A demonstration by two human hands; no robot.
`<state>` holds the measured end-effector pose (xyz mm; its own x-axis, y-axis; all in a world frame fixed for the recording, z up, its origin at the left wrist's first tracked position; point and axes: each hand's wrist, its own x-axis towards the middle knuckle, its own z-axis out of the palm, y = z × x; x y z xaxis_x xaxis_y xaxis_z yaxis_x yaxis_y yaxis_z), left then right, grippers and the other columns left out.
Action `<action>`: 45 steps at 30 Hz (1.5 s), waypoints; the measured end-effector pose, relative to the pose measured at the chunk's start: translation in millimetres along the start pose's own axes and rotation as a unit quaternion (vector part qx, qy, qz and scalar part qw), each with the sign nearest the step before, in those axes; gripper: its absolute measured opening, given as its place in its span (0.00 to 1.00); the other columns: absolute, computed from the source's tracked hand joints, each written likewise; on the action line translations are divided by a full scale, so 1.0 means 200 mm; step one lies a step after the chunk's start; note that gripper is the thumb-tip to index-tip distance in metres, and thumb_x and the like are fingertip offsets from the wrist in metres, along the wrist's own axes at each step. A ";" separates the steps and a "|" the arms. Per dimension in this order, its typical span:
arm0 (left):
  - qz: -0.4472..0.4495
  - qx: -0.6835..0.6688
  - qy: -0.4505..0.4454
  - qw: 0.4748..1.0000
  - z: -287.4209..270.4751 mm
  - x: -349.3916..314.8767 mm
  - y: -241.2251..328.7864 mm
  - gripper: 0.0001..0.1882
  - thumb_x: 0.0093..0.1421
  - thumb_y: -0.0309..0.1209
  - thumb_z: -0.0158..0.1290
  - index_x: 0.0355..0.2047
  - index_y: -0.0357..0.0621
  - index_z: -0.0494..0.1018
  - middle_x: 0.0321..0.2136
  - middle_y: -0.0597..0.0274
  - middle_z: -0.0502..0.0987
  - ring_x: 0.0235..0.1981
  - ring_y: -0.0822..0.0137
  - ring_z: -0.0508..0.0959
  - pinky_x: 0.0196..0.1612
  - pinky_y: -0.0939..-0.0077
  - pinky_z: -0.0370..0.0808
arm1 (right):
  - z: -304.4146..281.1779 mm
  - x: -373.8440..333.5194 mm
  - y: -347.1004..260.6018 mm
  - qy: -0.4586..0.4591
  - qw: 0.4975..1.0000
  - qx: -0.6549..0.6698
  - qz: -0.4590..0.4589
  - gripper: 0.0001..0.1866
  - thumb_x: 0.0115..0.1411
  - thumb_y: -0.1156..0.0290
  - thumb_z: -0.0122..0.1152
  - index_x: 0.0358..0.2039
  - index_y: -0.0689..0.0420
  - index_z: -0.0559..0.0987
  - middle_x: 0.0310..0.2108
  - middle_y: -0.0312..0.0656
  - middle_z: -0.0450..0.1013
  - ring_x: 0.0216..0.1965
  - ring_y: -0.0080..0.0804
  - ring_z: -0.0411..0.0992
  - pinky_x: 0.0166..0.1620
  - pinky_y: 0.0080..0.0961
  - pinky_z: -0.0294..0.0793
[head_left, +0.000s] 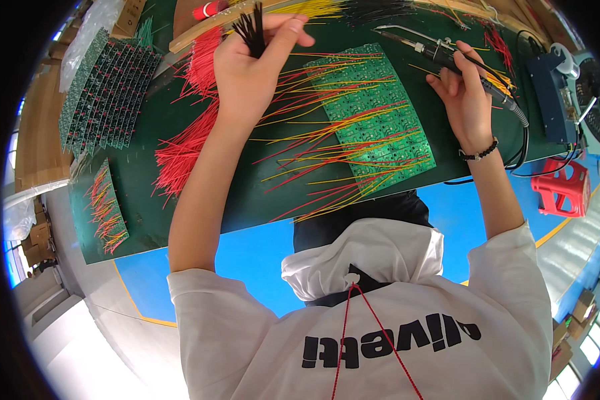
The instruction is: The person solders various colored wires onto a green printed circuit board with a soldering iron.
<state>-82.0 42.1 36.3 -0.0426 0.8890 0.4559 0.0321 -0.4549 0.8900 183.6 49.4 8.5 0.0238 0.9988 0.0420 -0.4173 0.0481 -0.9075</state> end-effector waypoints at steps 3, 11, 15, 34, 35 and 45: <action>0.022 0.060 -0.032 0.997 0.02 -0.01 0.00 0.09 0.55 0.26 0.52 0.35 0.34 0.74 0.31 0.58 0.78 0.34 0.76 0.76 0.39 0.85 0.70 | 0.00 0.00 0.00 -0.013 1.000 -0.016 0.001 0.15 0.58 0.69 0.50 0.46 0.55 0.66 0.12 0.30 0.56 0.16 0.14 0.56 0.35 0.28 0.72; 0.098 0.233 -0.087 0.964 0.07 -0.04 -0.06 0.07 0.47 0.25 0.57 0.28 0.41 0.77 0.31 0.64 0.77 0.27 0.74 0.77 0.28 0.85 0.74 | -0.05 0.03 0.01 -0.053 0.999 0.002 -0.002 0.13 0.58 0.71 0.49 0.44 0.53 0.66 0.11 0.30 0.55 0.14 0.15 0.52 0.23 0.19 0.62; 0.092 0.244 -0.082 0.962 0.09 -0.06 -0.09 0.06 0.46 0.24 0.57 0.27 0.40 0.77 0.31 0.63 0.77 0.27 0.71 0.77 0.29 0.82 0.76 | -0.03 0.01 0.01 -0.050 0.999 0.011 0.001 0.13 0.57 0.74 0.50 0.44 0.53 0.66 0.11 0.30 0.54 0.14 0.15 0.51 0.20 0.17 0.55; 0.075 0.312 -0.114 0.940 0.06 -0.06 -0.12 0.10 0.55 0.22 0.48 0.38 0.39 0.71 0.31 0.61 0.78 0.34 0.73 0.77 0.37 0.82 0.72 | -0.04 0.00 -0.01 0.012 0.999 0.033 -0.026 0.15 0.55 0.78 0.52 0.44 0.54 0.65 0.16 0.30 0.57 0.16 0.14 0.54 0.20 0.17 0.54; 0.083 0.315 -0.118 0.938 0.06 -0.06 -0.12 0.10 0.55 0.21 0.47 0.38 0.39 0.71 0.32 0.61 0.78 0.35 0.72 0.78 0.38 0.82 0.72 | -0.05 0.00 0.00 0.012 0.999 0.034 -0.027 0.15 0.55 0.78 0.52 0.44 0.54 0.65 0.16 0.30 0.57 0.16 0.14 0.54 0.20 0.17 0.54; 0.237 0.365 -0.076 0.897 0.09 -0.03 -0.15 0.09 0.49 0.27 0.55 0.33 0.46 0.71 0.25 0.62 0.76 0.25 0.64 0.77 0.26 0.76 0.73 | -0.05 0.00 -0.01 0.019 0.998 0.041 -0.032 0.14 0.56 0.76 0.51 0.44 0.54 0.66 0.16 0.30 0.57 0.16 0.14 0.54 0.19 0.17 0.54</action>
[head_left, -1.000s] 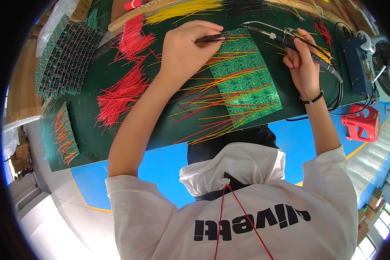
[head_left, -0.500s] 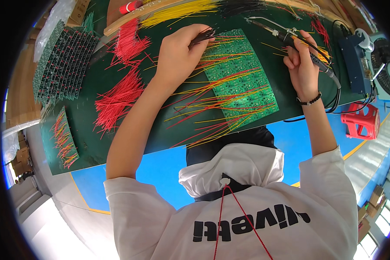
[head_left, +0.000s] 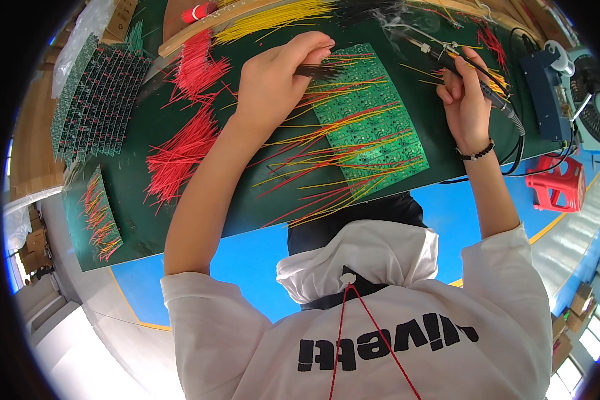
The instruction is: The person solders various colored wires onto a green printed circuit board with a soldering iron.
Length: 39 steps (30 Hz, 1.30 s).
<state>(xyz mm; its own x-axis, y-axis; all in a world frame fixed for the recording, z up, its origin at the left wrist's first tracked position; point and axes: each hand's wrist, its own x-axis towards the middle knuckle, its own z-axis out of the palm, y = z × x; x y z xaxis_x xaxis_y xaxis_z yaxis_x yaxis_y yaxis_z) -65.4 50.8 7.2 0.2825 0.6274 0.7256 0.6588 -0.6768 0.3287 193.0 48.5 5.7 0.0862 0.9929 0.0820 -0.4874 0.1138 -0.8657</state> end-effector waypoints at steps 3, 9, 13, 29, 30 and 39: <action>0.026 -0.008 0.004 1.000 -0.01 0.00 0.00 0.09 0.48 0.28 0.56 0.32 0.47 0.71 0.25 0.62 0.76 0.24 0.65 0.77 0.26 0.76 0.72 | 0.00 0.00 0.00 -0.002 1.000 -0.001 -0.002 0.14 0.56 0.76 0.51 0.44 0.54 0.66 0.15 0.30 0.56 0.16 0.14 0.53 0.19 0.17 0.54; 0.064 -0.006 0.004 0.998 0.01 0.00 0.00 0.07 0.49 0.23 0.56 0.30 0.43 0.72 0.32 0.63 0.77 0.27 0.67 0.77 0.30 0.80 0.74 | 0.00 -0.01 0.00 -0.012 1.000 -0.001 0.005 0.13 0.56 0.75 0.50 0.43 0.54 0.67 0.14 0.29 0.54 0.15 0.13 0.50 0.18 0.15 0.51; -0.006 -0.058 -0.025 0.998 0.03 -0.02 0.03 0.08 0.45 0.22 0.57 0.27 0.42 0.72 0.32 0.63 0.77 0.30 0.68 0.78 0.30 0.81 0.75 | 0.00 -0.04 -0.02 -0.041 0.999 -0.015 0.025 0.11 0.58 0.73 0.48 0.43 0.53 0.68 0.11 0.28 0.51 0.12 0.13 0.47 0.16 0.15 0.47; -0.040 -0.072 -0.062 0.995 0.06 -0.02 0.03 0.11 0.40 0.20 0.58 0.25 0.41 0.71 0.33 0.59 0.77 0.30 0.68 0.78 0.31 0.81 0.75 | 0.02 -0.07 -0.01 -0.054 0.992 -0.097 0.059 0.15 0.59 0.70 0.41 0.48 0.54 0.65 0.09 0.26 0.46 0.12 0.12 0.42 0.17 0.13 0.42; -0.040 -0.073 -0.062 0.995 0.06 -0.02 0.03 0.11 0.40 0.20 0.58 0.25 0.41 0.71 0.33 0.59 0.77 0.30 0.68 0.78 0.31 0.81 0.75 | 0.02 -0.07 -0.01 -0.054 0.992 -0.098 0.060 0.15 0.59 0.70 0.41 0.48 0.54 0.66 0.09 0.26 0.46 0.12 0.12 0.42 0.17 0.13 0.42; -0.051 -0.076 -0.077 0.993 0.04 -0.02 0.04 0.11 0.40 0.21 0.58 0.26 0.41 0.71 0.33 0.60 0.77 0.30 0.67 0.78 0.32 0.80 0.75 | 0.02 -0.07 -0.01 -0.052 0.991 -0.106 0.066 0.15 0.59 0.71 0.42 0.47 0.53 0.66 0.10 0.26 0.46 0.12 0.11 0.42 0.17 0.13 0.42</action>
<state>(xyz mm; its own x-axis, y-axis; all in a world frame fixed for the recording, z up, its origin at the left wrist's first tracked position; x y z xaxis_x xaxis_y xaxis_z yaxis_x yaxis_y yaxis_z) -54.9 47.0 2.0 0.3312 0.7394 0.5862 0.5794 -0.6497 0.4921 189.2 35.2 8.6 -0.0613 0.9981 0.0030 -0.2936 -0.0152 -0.9558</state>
